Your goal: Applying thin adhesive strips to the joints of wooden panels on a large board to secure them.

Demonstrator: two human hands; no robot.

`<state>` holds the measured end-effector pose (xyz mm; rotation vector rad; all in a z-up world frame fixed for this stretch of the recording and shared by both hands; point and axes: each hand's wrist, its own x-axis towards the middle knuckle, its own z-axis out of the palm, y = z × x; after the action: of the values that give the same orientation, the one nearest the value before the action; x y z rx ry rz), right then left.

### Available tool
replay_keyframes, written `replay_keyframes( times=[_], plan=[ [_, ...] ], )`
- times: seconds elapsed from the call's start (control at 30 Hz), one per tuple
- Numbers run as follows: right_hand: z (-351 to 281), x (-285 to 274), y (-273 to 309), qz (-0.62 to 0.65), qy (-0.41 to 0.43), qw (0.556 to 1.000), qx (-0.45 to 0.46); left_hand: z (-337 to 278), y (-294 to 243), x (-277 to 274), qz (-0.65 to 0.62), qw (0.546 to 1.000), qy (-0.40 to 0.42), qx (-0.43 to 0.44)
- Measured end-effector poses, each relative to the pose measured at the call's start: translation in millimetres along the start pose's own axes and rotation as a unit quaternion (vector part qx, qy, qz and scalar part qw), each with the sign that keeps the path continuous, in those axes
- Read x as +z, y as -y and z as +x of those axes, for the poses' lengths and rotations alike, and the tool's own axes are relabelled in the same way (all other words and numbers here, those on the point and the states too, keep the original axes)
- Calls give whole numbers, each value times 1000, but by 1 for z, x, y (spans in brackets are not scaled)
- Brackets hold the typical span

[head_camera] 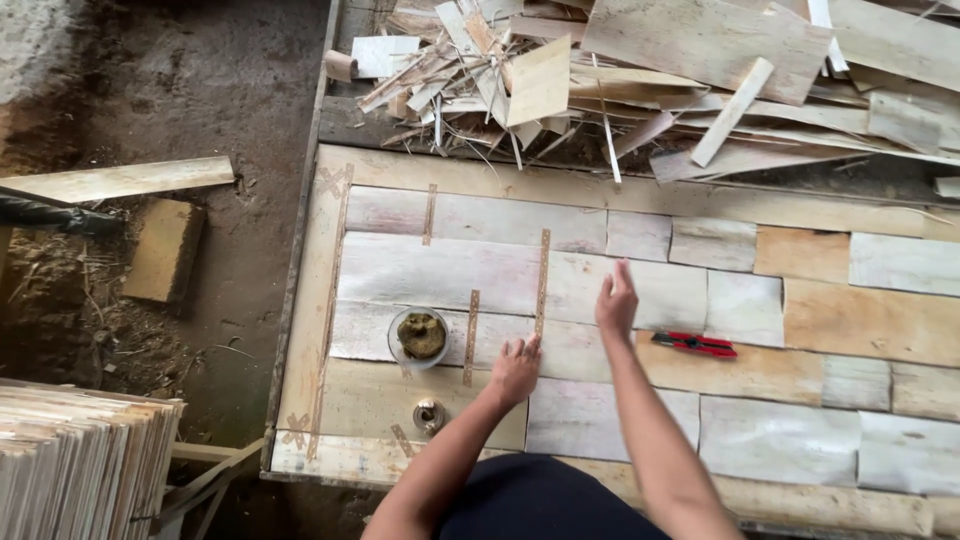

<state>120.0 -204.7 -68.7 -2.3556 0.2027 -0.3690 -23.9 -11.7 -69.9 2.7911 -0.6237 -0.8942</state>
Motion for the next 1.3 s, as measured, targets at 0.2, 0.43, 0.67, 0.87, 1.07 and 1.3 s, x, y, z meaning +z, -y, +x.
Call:
replay_keyframes(
  times=[0.2,0.43,0.67,0.87,1.07,1.3],
  plan=[
    [-89,-5,40,259,27,911,319,-7,-10,15,32,999,-11,-25],
    [-142,-35,60,139,125,927,324,-32,8,52,-6,972,-231,52],
    [-180,-30,26,10,211,931,297,-132,45,35,-296,915,-258,-95],
    [-208,-26,30,-50,281,920,268,-196,94,57,-330,870,-306,-202],
    [-227,-23,39,-66,329,907,255,-238,113,57,-310,861,-262,-308],
    [-244,-62,107,17,422,873,242,-242,121,73,-185,953,-212,-113]
  ],
)
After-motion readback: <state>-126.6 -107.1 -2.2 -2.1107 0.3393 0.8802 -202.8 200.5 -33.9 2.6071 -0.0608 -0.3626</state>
